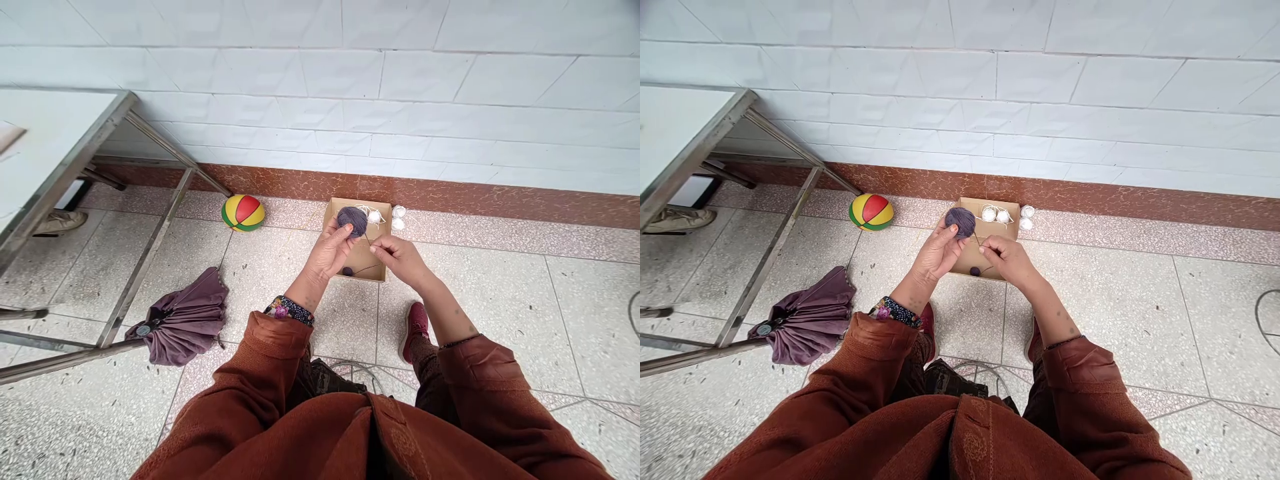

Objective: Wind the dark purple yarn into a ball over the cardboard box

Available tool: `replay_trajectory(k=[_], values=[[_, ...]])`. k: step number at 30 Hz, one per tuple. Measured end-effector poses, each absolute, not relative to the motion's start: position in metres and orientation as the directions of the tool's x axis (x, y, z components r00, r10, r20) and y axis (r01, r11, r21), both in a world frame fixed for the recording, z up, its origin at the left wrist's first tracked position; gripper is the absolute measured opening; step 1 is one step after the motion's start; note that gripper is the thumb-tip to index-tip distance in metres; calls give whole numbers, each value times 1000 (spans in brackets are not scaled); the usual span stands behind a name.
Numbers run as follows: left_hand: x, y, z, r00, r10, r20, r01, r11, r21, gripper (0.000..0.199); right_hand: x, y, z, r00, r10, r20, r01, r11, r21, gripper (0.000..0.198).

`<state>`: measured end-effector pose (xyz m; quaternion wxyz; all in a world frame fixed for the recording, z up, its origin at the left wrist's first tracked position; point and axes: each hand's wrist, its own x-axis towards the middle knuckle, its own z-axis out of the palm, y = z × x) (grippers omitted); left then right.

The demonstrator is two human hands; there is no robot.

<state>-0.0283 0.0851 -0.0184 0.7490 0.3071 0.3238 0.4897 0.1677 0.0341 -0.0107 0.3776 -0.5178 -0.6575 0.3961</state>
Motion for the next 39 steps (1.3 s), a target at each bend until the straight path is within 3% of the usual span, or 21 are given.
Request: replay_trajectory(k=[4,8,12,16,24,28,32,35,39], values=[[-27,85,-23,305,935,-179,-359,287,888,55,166,30,0,-257,964,62,267,133,-955,34],[-26,81,-28,419,892,-170,-120,240,963,59,175,30,5,-100,991,83,163,99,-982,33],[-26,73,-24,672,715,-191,-101,344,934,75,183,35,0,117,988,97,200,72,-977,32],[-24,65,-13,766,612,-197,-172,490,855,84,182,36,-9,112,993,46,272,14,-962,32],[-26,73,-14,652,717,-246,-358,577,734,63,178,39,-23,35,999,1,528,-17,-849,23],[-26,77,-17,481,828,-287,-334,475,814,46,173,34,-16,-157,987,29,466,100,-879,23],[-27,79,-20,309,920,-239,-92,279,956,46,169,28,-3,-280,957,72,298,158,-941,24],[-27,76,-21,427,882,-198,10,214,977,52,170,30,-1,-110,985,136,254,160,-954,26],[-27,70,-17,694,689,-210,-70,355,932,74,176,36,-9,75,991,107,296,80,-952,33]])
